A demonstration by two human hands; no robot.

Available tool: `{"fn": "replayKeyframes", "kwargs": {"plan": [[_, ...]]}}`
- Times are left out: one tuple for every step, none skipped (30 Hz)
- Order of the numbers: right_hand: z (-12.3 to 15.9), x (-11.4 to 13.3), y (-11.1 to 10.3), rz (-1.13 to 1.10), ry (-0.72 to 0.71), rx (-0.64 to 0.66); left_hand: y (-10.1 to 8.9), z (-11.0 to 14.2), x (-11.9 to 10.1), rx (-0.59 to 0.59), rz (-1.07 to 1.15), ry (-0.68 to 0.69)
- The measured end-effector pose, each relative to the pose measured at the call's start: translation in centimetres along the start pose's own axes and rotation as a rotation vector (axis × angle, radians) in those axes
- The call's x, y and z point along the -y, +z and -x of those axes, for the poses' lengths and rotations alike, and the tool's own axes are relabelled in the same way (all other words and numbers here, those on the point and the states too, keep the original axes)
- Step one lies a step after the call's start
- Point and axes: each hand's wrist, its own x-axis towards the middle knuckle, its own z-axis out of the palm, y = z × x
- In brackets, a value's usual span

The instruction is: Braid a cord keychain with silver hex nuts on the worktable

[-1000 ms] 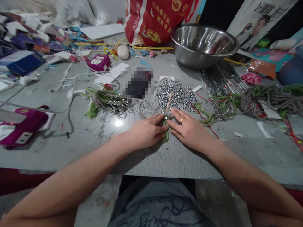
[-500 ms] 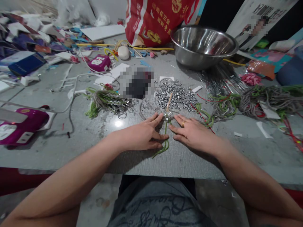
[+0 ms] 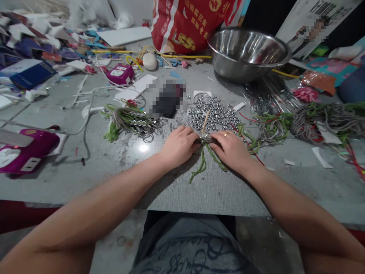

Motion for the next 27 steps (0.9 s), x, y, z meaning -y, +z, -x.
{"fn": "replayKeyframes", "kwargs": {"plan": [[-0.1, -0.1, 0.2, 0.017, -0.014, 0.000, 0.1, -0.1, -0.1, -0.002, -0.015, 0.001], [-0.2, -0.1, 0.2, 0.034, -0.024, 0.009, 0.2, -0.2, -0.1, -0.004, -0.026, 0.002], [-0.3, -0.1, 0.2, 0.050, -0.029, 0.025, 0.2, -0.2, -0.1, -0.005, -0.034, 0.003], [-0.3, -0.1, 0.1, 0.067, -0.028, 0.047, 0.2, -0.2, -0.1, -0.003, -0.039, 0.009], [-0.3, -0.1, 0.0, 0.082, -0.024, 0.070, 0.1, -0.1, -0.1, 0.006, -0.042, 0.016], [-0.3, -0.1, -0.2, 0.093, -0.019, 0.093, 0.0, 0.0, -0.1, 0.021, -0.044, 0.025], [-0.2, -0.1, -0.4, 0.101, -0.014, 0.112, -0.1, 0.2, 0.0, 0.038, -0.044, 0.034], [-0.1, -0.1, -0.6, 0.107, -0.010, 0.129, -0.4, 0.3, 0.1, 0.059, -0.047, 0.039], [0.0, -0.1, -0.8, 0.113, -0.006, 0.141, -0.6, 0.5, 0.2, 0.077, -0.051, 0.042], [0.1, -0.1, -1.0, 0.119, -0.002, 0.151, -0.8, 0.6, 0.3, 0.099, -0.056, 0.044], [0.2, -0.1, -1.1, 0.126, 0.003, 0.158, -1.1, 0.7, 0.4, 0.120, -0.062, 0.042], [0.3, -0.1, -1.2, 0.134, 0.010, 0.163, -1.3, 0.8, 0.5, 0.142, -0.066, 0.040], [0.3, -0.1, -1.3, 0.142, 0.017, 0.168, -1.5, 0.8, 0.6, 0.168, -0.069, 0.035], [0.3, 0.0, -1.3, 0.149, 0.024, 0.173, -1.7, 0.9, 0.7, 0.193, -0.068, 0.033], [0.4, 0.0, -1.4, 0.155, 0.030, 0.179, -1.9, 0.9, 0.8, 0.217, -0.064, 0.034], [0.4, 0.0, -1.4, 0.158, 0.034, 0.186, -2.0, 0.9, 0.9, 0.242, -0.059, 0.037], [0.4, 0.0, -1.5, 0.160, 0.037, 0.192, -2.2, 0.9, 1.0, 0.262, -0.054, 0.040], [0.4, 0.0, -1.5, 0.160, 0.040, 0.198, -2.4, 0.8, 1.0, 0.284, -0.049, 0.042], [0.3, 0.0, -1.6, 0.159, 0.044, 0.204, -2.6, 0.8, 1.1, 0.305, -0.046, 0.042], [0.3, 0.0, -1.6, 0.156, 0.049, 0.206, -2.8, 0.8, 1.1, 0.326, -0.046, 0.040], [0.3, 0.0, -1.6, 0.153, 0.052, 0.207, -3.0, 0.8, 1.1, 0.346, -0.047, 0.039], [0.3, 0.0, -1.6, 0.150, 0.055, 0.207, -3.2, 0.8, 1.1, 0.359, -0.048, 0.040], [0.3, -0.1, -1.7, 0.147, 0.057, 0.209, -3.3, 0.8, 1.2, 0.368, -0.049, 0.044], [0.3, -0.1, -1.7, 0.143, 0.060, 0.213, -3.4, 0.9, 1.2, 0.373, -0.050, 0.049], [0.3, -0.1, -1.7, 0.141, 0.063, 0.219, -3.4, 0.9, 1.2, 0.375, -0.050, 0.053], [0.3, -0.1, -1.7, 0.139, 0.069, 0.226, -3.4, 1.0, 1.2, 0.372, -0.049, 0.054], [0.3, -0.1, -1.7, 0.137, 0.077, 0.235, -3.3, 1.0, 1.2, 0.357, -0.045, 0.048]]}}
